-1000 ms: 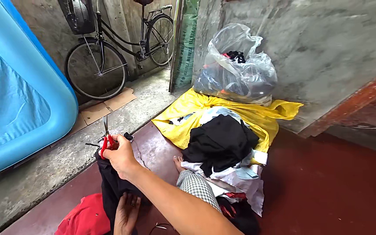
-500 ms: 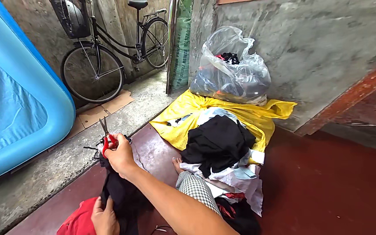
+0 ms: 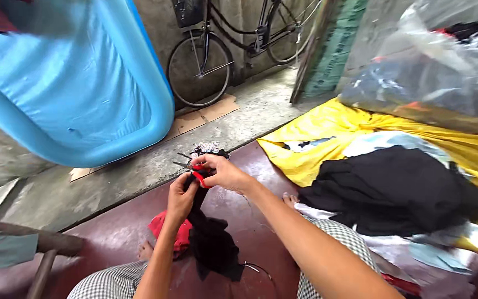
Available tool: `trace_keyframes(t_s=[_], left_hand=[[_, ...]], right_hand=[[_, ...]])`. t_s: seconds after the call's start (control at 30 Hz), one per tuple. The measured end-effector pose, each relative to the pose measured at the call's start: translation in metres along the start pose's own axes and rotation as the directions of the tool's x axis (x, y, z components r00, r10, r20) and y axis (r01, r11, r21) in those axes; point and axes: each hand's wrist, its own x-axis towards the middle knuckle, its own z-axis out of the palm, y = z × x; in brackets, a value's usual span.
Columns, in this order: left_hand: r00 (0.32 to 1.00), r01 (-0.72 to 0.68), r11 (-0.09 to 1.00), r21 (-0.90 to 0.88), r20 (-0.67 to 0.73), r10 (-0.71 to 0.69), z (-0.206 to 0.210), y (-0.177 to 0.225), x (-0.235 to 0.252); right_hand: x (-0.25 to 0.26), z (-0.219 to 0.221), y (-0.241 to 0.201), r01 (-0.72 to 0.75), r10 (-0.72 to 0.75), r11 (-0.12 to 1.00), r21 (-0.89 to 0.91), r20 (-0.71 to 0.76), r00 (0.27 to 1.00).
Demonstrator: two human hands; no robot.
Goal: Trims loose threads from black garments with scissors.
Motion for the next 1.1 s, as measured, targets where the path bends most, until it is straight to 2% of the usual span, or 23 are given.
trace_keyframes(t_s=[0.13,0.27,0.33,0.4,0.47,0.53,0.7,0.8,0.87,0.93,1.03,1.1], left_hand=[[1.000,0.013,1.000,-0.015,-0.026,-0.013,0.002,0.003,-0.014],[0.997,0.052,0.999,0.012,-0.058,-0.051,0.014,-0.016,-0.029],[0.997,0.053,0.988,0.145,-0.064,-0.044,0.023,-0.043,-0.041],[0.985,0.168,0.930,0.326,-0.100,-0.143,0.035,-0.078,-0.057],[0.941,0.337,0.829,0.446,-0.140,-0.307,0.043,-0.109,-0.077],[0.869,0.491,0.731,0.474,-0.206,-0.450,0.044,-0.141,-0.099],[0.683,0.731,0.588,0.348,-0.364,-0.634,0.017,-0.208,-0.151],[0.678,0.709,0.678,0.194,-0.453,-0.579,-0.010,-0.219,-0.153],[0.673,0.625,0.779,0.043,-0.535,-0.511,-0.029,-0.218,-0.139],[0.670,0.528,0.849,-0.025,-0.602,-0.434,-0.051,-0.203,-0.117],[0.707,0.440,0.897,0.042,-0.632,-0.317,-0.086,-0.163,-0.080],[0.764,0.411,0.900,0.145,-0.594,-0.253,-0.106,-0.132,-0.060]], right_hand=[[-0.001,0.004,-0.001,-0.046,0.046,0.999,0.017,-0.003,0.999],[-0.001,0.002,-0.003,-0.040,0.014,0.983,-0.181,-0.142,0.990],[-0.001,0.000,-0.007,0.004,-0.061,0.966,-0.258,-0.212,0.975],[-0.001,-0.003,-0.013,0.030,-0.127,0.945,-0.326,-0.279,0.952],[-0.002,-0.009,-0.018,0.051,-0.199,0.921,-0.386,-0.354,0.914],[-0.003,-0.017,-0.022,0.072,-0.267,0.906,-0.417,-0.431,0.862],[-0.008,-0.056,-0.029,0.138,-0.355,0.915,-0.380,-0.591,0.724],[-0.015,-0.080,-0.034,0.098,-0.350,0.919,-0.382,-0.674,0.651],[-0.019,-0.095,-0.032,0.105,-0.368,0.917,-0.384,-0.718,0.590],[-0.023,-0.107,-0.031,0.119,-0.368,0.924,-0.364,-0.759,0.537],[-0.030,-0.119,-0.031,0.097,-0.342,0.936,-0.339,-0.806,0.483],[-0.035,-0.124,-0.032,0.090,-0.326,0.943,-0.321,-0.826,0.459]])
